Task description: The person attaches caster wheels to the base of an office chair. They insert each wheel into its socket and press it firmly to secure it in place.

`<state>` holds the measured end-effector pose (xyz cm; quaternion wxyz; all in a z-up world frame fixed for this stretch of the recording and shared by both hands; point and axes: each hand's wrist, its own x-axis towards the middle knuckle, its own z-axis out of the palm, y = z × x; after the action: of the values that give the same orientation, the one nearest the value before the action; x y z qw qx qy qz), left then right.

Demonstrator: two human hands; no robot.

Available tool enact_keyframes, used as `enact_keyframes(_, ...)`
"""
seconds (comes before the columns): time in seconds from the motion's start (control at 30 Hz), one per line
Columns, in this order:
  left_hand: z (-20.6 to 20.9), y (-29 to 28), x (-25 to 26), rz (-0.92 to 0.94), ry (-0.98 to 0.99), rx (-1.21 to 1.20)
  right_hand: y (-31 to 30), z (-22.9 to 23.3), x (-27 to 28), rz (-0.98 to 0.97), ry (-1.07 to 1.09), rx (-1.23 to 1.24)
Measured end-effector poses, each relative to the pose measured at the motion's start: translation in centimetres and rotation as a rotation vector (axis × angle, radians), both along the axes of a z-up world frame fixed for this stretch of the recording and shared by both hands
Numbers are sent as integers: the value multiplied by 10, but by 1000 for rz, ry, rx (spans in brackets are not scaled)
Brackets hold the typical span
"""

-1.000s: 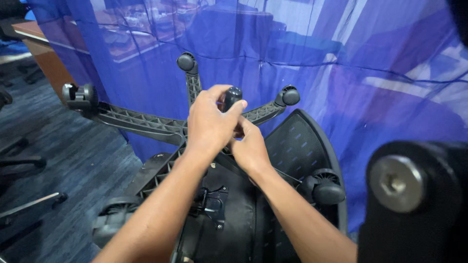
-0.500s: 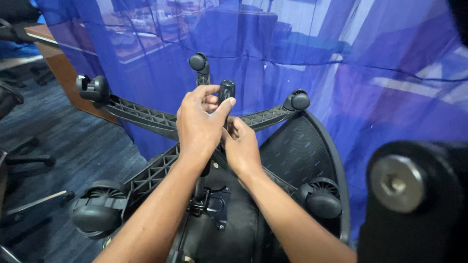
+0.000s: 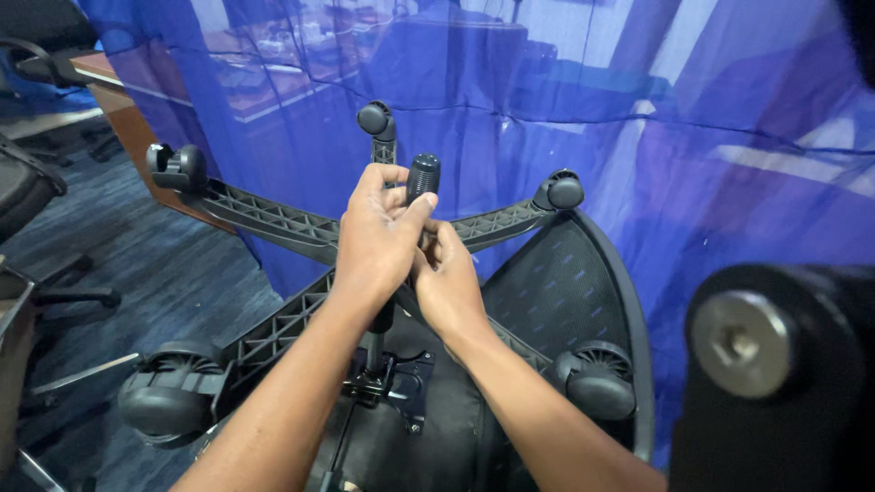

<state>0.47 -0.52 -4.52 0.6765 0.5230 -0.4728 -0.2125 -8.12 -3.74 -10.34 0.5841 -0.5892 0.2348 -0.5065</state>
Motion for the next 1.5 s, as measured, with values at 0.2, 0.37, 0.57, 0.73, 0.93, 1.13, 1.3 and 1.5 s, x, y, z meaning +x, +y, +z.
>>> enact_keyframes(0.2,-4,2,7,477,-722,-178,-3,-5,4,-216,240,-45)
enact_keyframes(0.37,5,-2,3,190,-287,21,-4,-2,3,-151,219,-97)
enact_keyframes(0.57,0,-8,11,-59,-172,-171,-8,-1,5,-22,20,-20)
enact_keyframes(0.73,4,0,11,282,-465,-2,-8,-2,8,-243,251,-60)
enact_keyframes(0.93,1,-2,13,-6,-14,-110,-4,-4,11,-86,98,-141)
enact_keyframes(1.13,-7,-3,19,124,-265,-183,-7,-5,11,-118,132,-75)
enact_keyframes(1.3,1,-4,13,172,-143,6,-10,-5,18,-241,200,-144)
enact_keyframes(1.5,-4,-12,23,-94,29,-119,-11,-5,17,3,-30,-47)
